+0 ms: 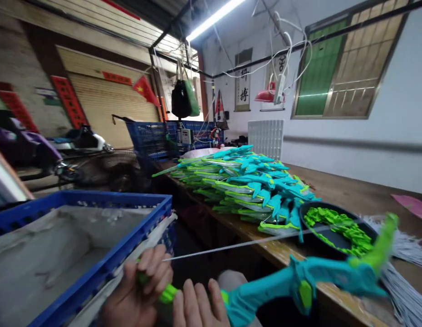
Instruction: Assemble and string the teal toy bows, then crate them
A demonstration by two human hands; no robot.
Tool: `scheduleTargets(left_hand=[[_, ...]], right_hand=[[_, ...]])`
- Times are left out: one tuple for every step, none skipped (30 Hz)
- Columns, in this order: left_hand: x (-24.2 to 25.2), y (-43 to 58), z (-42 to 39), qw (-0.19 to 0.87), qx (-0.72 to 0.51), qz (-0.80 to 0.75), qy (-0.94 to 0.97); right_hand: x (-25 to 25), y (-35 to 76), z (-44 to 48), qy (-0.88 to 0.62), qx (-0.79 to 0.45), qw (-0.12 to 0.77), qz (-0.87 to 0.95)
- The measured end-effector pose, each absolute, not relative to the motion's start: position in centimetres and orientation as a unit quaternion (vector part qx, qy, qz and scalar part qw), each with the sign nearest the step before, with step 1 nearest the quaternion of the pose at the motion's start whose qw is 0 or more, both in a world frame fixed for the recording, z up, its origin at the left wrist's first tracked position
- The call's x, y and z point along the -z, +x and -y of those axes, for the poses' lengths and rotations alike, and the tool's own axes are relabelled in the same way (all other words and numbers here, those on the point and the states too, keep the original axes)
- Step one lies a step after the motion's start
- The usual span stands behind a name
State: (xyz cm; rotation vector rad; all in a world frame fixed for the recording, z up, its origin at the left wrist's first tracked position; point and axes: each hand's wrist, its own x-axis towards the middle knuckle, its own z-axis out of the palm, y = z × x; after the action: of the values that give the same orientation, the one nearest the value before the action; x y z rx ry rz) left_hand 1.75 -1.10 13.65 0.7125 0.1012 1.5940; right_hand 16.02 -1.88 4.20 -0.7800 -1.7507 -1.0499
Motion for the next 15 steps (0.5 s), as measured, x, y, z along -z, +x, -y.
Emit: scheduleTargets(left_hand=[[-14.3, 1.7, 1.2, 0.619, -0.725, -0.048, 0.299], [-15.0, 1.7, 1.2, 0.593, -0.751, -0.046, 0.285], [-15.8, 1.9, 1.1, 0.567, -0.776, -0.044, 0.273], [-16.6, 2.0, 0.9, 0.542, -0.796, -0.045, 0.268], [-17.5, 2.1, 0.5, 0.518, -0.81, -0.054, 0.271], [-18.2, 2.2, 0.2, 0.495, -0.818, -0.071, 0.283], [-18.7, 2.2, -0.1, 0.472, -0.822, -0.094, 0.305], [-19.0, 2.0, -0.3, 0.448, -0.82, -0.121, 0.334], [-18.9, 1.7, -0.3, 0.425, -0.814, -0.149, 0.366], [-18.5, 1.2, -0.1, 0.408, -0.803, -0.175, 0.397], [-17.8, 0.6, 0.4, 0.397, -0.789, -0.203, 0.423], [-16.8, -0.1, 1.2, 0.394, -0.773, -0.236, 0.437], [-15.4, -1.0, 2.2, 0.4, -0.757, -0.272, 0.438], [-13.8, -2.0, 3.5, 0.416, -0.743, -0.307, 0.426], [-12.1, -3.2, 5.0, 0.434, -0.732, -0.339, 0.403]], right_hand=[[-5.9, 15.9, 1.6, -0.312, 0.423, 0.445, 0.725], [-7.7, 16.1, 1.4, -0.302, 0.418, 0.422, 0.745], [-9.8, 16.5, 1.0, -0.288, 0.417, 0.397, 0.765], [-12.0, 16.9, 0.5, -0.277, 0.424, 0.365, 0.781], [-14.3, 17.4, -0.3, -0.273, 0.439, 0.324, 0.792], [-16.6, 17.9, -1.4, -0.28, 0.456, 0.279, 0.797], [-19.0, 18.5, -2.8, -0.291, 0.472, 0.237, 0.798], [-21.4, 19.1, -4.4, -0.309, 0.473, 0.192, 0.803], [-23.9, 19.8, -6.2, -0.34, 0.454, 0.159, 0.808], [-26.2, 20.5, -8.1, -0.355, 0.442, 0.154, 0.809], [-28.4, 21.0, -9.9, -0.367, 0.436, 0.159, 0.806], [-30.4, 21.5, -11.7, -0.375, 0.425, 0.164, 0.807], [-31.9, 21.7, -13.4, -0.387, 0.414, 0.174, 0.806], [-32.9, 21.6, -14.9, -0.402, 0.401, 0.188, 0.802], [-33.3, 21.1, -16.3, -0.425, 0.388, 0.209, 0.791]])
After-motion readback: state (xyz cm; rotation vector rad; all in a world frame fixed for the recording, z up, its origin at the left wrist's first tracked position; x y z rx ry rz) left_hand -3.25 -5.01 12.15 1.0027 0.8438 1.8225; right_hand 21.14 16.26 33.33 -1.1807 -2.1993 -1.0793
